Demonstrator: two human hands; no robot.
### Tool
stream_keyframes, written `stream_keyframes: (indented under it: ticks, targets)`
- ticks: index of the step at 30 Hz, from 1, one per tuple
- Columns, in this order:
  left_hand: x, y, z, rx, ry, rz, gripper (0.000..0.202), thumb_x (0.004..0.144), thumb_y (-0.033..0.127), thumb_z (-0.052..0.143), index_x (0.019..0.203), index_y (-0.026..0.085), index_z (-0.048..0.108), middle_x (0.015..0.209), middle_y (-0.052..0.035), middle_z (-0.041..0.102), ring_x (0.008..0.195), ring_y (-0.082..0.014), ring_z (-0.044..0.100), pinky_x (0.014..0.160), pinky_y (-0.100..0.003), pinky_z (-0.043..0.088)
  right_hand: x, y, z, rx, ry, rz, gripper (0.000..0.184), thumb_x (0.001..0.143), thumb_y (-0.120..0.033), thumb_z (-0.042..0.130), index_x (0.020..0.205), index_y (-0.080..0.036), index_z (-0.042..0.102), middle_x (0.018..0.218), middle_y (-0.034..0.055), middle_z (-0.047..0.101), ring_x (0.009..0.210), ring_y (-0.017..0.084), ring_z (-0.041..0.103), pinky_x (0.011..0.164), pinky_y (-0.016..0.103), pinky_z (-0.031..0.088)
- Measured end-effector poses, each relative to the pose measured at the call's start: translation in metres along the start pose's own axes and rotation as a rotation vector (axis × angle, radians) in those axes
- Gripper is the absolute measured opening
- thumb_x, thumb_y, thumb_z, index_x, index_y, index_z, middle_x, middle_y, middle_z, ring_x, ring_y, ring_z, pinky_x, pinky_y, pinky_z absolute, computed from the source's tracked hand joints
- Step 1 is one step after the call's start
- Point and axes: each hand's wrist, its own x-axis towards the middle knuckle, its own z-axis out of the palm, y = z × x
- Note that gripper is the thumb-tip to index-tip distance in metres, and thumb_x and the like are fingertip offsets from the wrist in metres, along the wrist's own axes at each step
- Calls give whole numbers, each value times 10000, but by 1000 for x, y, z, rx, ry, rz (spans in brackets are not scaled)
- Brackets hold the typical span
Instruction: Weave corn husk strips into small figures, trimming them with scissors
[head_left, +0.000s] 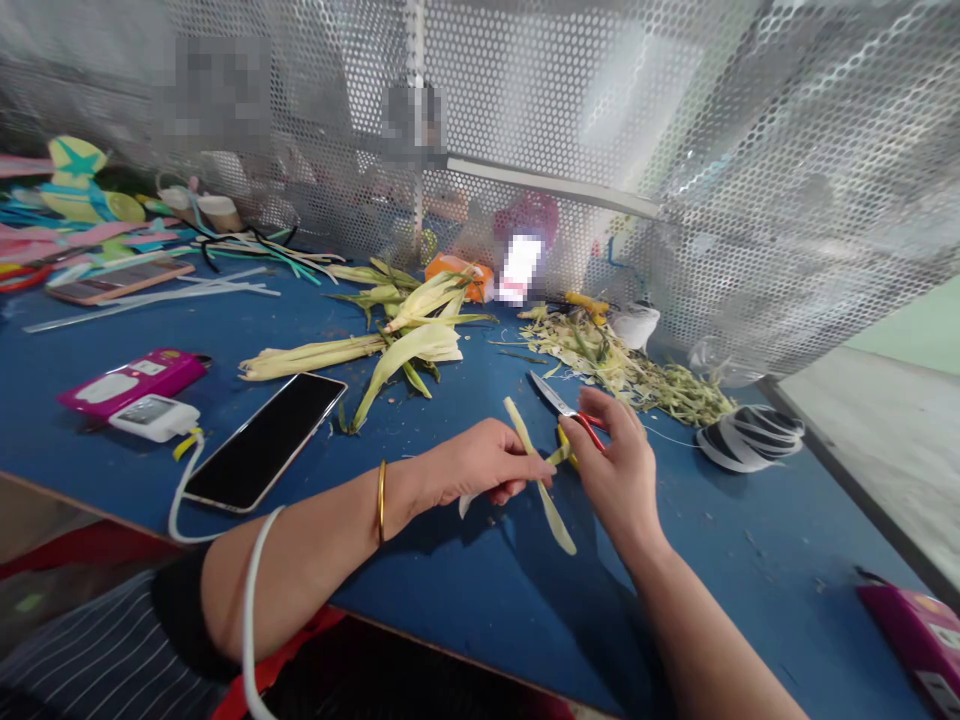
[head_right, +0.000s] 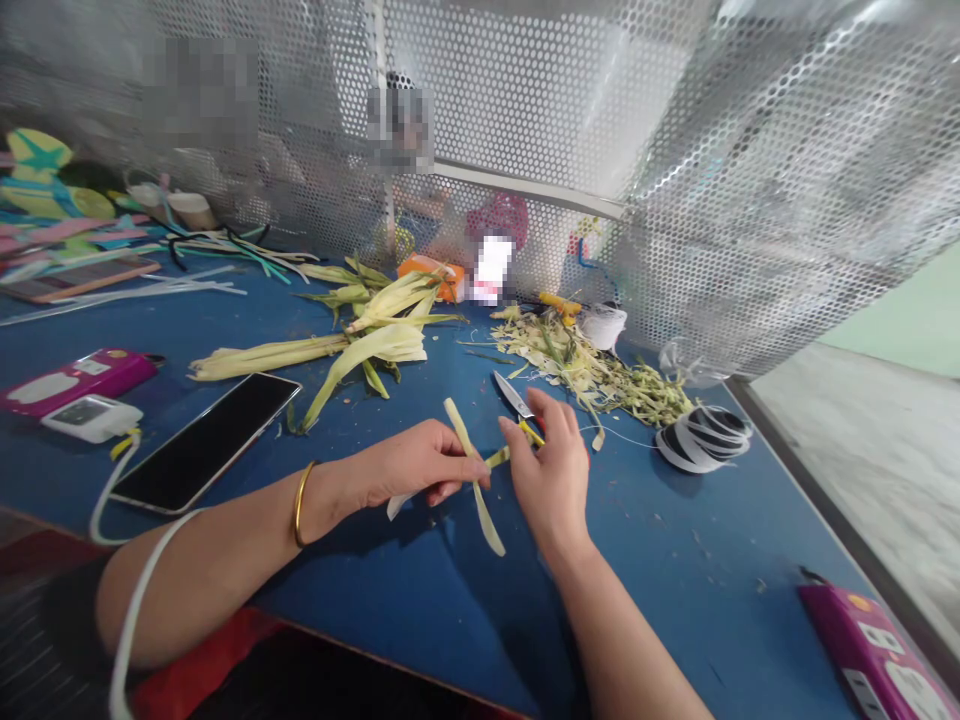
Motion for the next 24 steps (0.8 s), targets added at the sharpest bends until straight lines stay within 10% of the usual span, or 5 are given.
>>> stream_keyframes:
  ticks: [6,12,17,24]
  targets:
    - [2,-4,8,37,-1,-20,322,777,316,607,508,174,501,414,41,469,377,-74,433,407,-191,355,-8,-13,1,-41,-297,-230,127,861,-309,617,784,-251,701,834,2,728,828,192,663,1035,468,346]
    - [1,-4,7,-41,-93,-9,218,788,346,611,669,165,634,439,59,480,377,-71,428,407,-186,381,-16,-18,5,248,-250,176,144,806,-322,635,721,-208,616,563,-50,549,423,103,479,440,248,415]
    - [0,-3,7,-29,-125,-23,215,780,337,635,670,155,665,420,57,479,369,-72,426,405,-193,372,-19,-20,9,356,-199,330,190,813,-379,630,756,-208,571,521,-77,486,339,93,429,341,233,360]
    - [2,0,3,-360,24,-1,312,812,426,657,829,119,709,676,-55,707,608,-122,650,600,-219,485,-7,-14,-10,-168,130,-276,135,908,-302,549,914,-218,655,957,69,694,975,241,629,886,406,442]
